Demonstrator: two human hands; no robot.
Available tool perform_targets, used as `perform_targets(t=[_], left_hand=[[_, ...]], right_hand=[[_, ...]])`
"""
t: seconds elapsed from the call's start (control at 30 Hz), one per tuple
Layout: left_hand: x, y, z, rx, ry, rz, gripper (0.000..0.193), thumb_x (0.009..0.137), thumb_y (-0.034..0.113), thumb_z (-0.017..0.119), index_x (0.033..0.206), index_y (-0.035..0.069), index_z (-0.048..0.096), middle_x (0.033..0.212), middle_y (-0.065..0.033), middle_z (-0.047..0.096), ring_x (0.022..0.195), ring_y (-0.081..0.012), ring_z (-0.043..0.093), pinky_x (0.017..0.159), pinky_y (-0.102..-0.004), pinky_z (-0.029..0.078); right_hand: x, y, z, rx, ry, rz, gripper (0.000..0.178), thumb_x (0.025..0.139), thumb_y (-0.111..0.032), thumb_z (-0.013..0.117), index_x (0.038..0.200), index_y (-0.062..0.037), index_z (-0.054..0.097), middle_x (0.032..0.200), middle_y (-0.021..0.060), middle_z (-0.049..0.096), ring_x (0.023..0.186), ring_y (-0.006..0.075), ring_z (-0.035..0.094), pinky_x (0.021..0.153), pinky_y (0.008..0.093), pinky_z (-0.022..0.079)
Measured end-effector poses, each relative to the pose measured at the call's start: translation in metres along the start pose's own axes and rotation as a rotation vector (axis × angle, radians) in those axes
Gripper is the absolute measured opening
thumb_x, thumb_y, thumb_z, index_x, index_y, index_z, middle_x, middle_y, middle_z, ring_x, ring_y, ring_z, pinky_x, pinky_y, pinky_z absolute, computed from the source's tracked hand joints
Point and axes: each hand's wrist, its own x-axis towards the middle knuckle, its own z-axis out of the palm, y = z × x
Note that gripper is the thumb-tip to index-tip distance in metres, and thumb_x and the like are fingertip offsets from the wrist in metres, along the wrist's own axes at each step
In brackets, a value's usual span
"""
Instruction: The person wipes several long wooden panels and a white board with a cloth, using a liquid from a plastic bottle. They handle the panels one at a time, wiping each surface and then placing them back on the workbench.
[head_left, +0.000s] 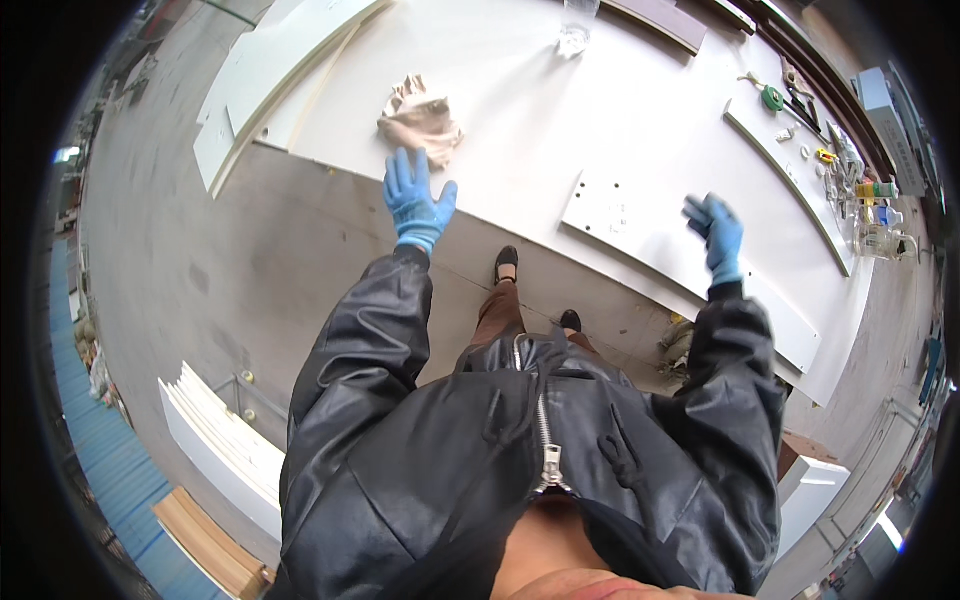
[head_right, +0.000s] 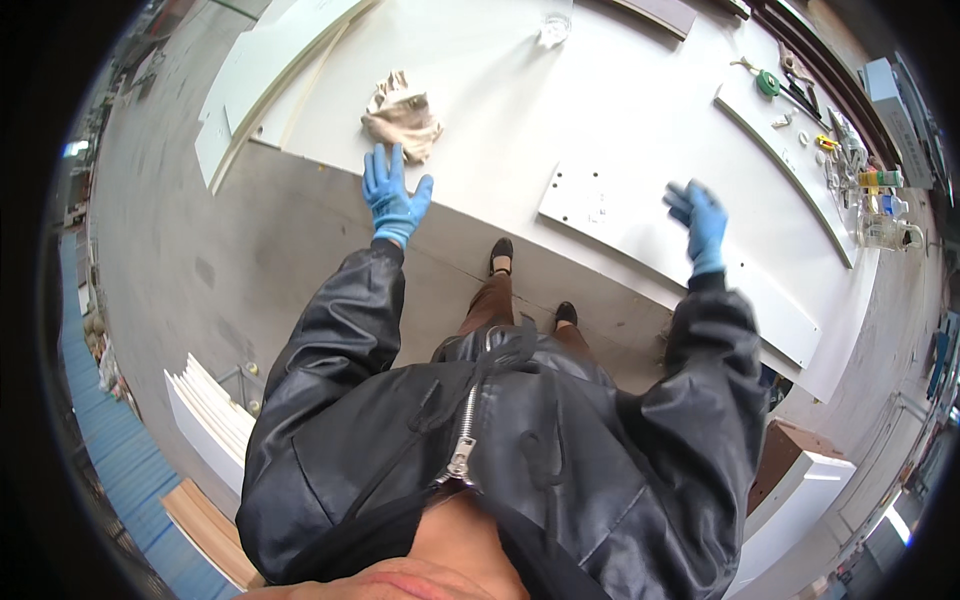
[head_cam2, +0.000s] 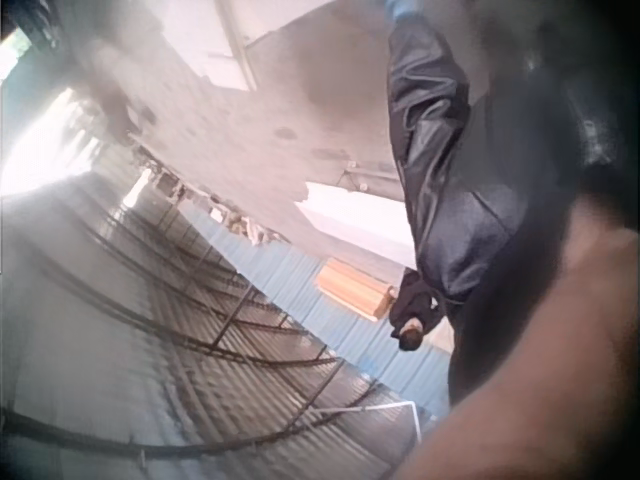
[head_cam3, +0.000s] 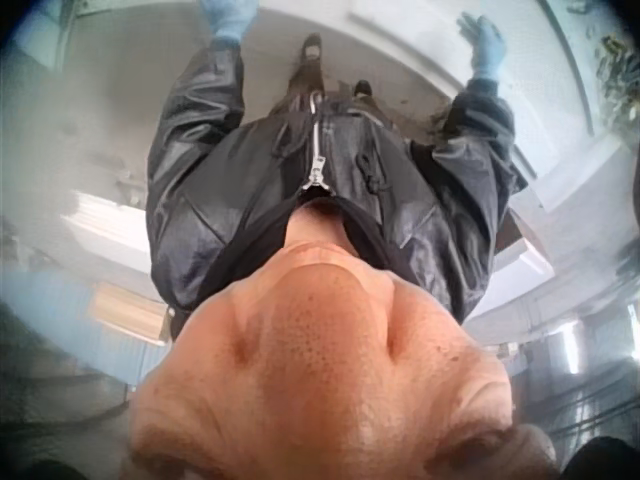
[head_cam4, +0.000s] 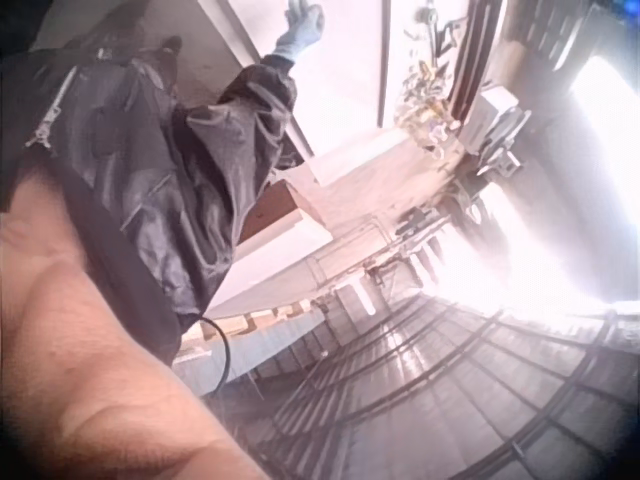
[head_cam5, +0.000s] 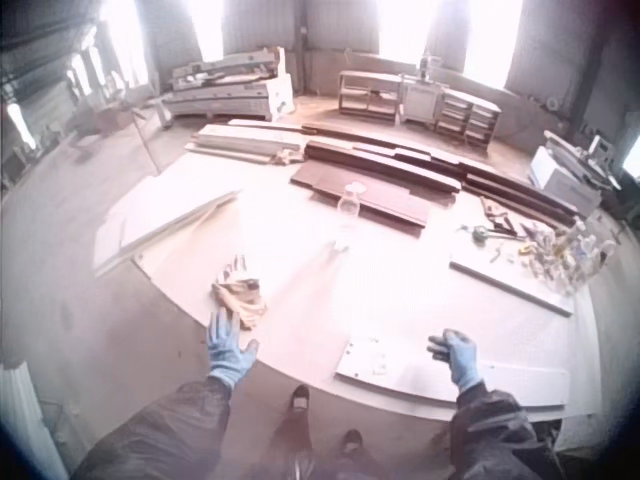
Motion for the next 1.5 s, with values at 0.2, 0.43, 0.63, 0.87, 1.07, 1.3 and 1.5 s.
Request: perform_targets(t=[0.2,0.43,0.63,0.87,1.07,1.3,1.5], left_hand=[[0.095,-0.049,0.046,-0.151,-0.064,-0.751,0.097,0.081,0.064,0.076,0.148,-0.002,0.051,0.153,-0.0309,0.047,0.144,-0.0433,0.045,0.118,-0.0481,0.040],[0.121,-0.104,0.096,-0.225,-0.285,-0.774,0.068,0.079,0.052,0.081,0.120,-0.002,0.069,0.102,-0.0204,0.076,0.098,-0.0379,0.073,0.088,-0.0474,0.056],[0.104,-0.101,0.075,-1.261,-0.116,-0.949,0.031,0.087,0.014,0.084,0.109,-0.005,0.072,0.092,-0.0043,0.072,0.080,-0.0155,0.060,0.075,-0.0303,0.051],[0.097,-0.072,0.036,-1.710,-0.133,-1.150,0.028,0.093,0.003,0.074,0.119,-0.001,0.069,0.113,-0.0081,0.070,0.100,-0.0216,0.068,0.088,-0.0338,0.056],[0.098,-0.065,0.027,-1.825,-0.185,-1.145,0.028,0.094,0.005,0.073,0.121,-0.002,0.068,0.115,-0.0097,0.072,0.105,-0.0223,0.068,0.094,-0.0347,0.055],[0.106,-0.033,0.022,-1.709,-0.136,-1.153,0.025,0.095,0.004,0.074,0.119,-0.002,0.069,0.108,-0.0083,0.073,0.096,-0.0198,0.069,0.087,-0.0325,0.057],[0.113,-0.004,0.033,-1.644,-0.132,-1.190,0.025,0.094,0.008,0.077,0.115,-0.002,0.068,0.101,-0.0060,0.072,0.084,-0.0145,0.066,0.078,-0.0292,0.056]], right_hand=[[-0.077,0.027,0.112,0.110,0.115,0.184,0.041,0.108,-0.023,0.057,0.137,0.0065,0.055,0.115,0.0215,0.076,0.089,0.0240,0.078,0.070,0.0307,0.062],[-0.042,0.028,0.256,-0.127,-0.207,0.043,0.049,0.100,-0.027,0.070,0.134,0.0069,0.063,0.122,0.0189,0.074,0.102,0.0204,0.075,0.085,0.0293,0.058],[0.019,0.034,0.388,-0.478,-0.393,-0.292,0.074,0.091,-0.046,0.074,0.144,0.0020,0.057,0.132,0.0255,0.069,0.124,0.0371,0.067,0.105,0.0399,0.052],[0.030,0.056,0.451,-0.511,-0.405,-0.040,0.075,0.077,-0.039,0.081,0.133,0.0069,0.060,0.114,0.0189,0.074,0.102,0.0326,0.073,0.088,0.0416,0.057],[0.020,0.065,0.436,-0.219,-0.464,0.222,0.036,0.092,-0.022,0.074,0.117,0.0039,0.071,0.099,0.0063,0.073,0.084,0.0112,0.065,0.073,0.0269,0.055],[0.024,0.022,0.412,-0.104,-0.329,-0.110,0.032,0.101,-0.031,0.067,0.109,-0.0004,0.070,0.089,0.0028,0.068,0.080,0.0105,0.060,0.072,0.0282,0.053],[0.024,0.004,0.390,-0.048,-0.505,0.165,0.047,0.094,-0.022,0.077,0.130,0.0052,0.064,0.110,0.0091,0.071,0.095,0.0142,0.066,0.081,0.0275,0.056]])
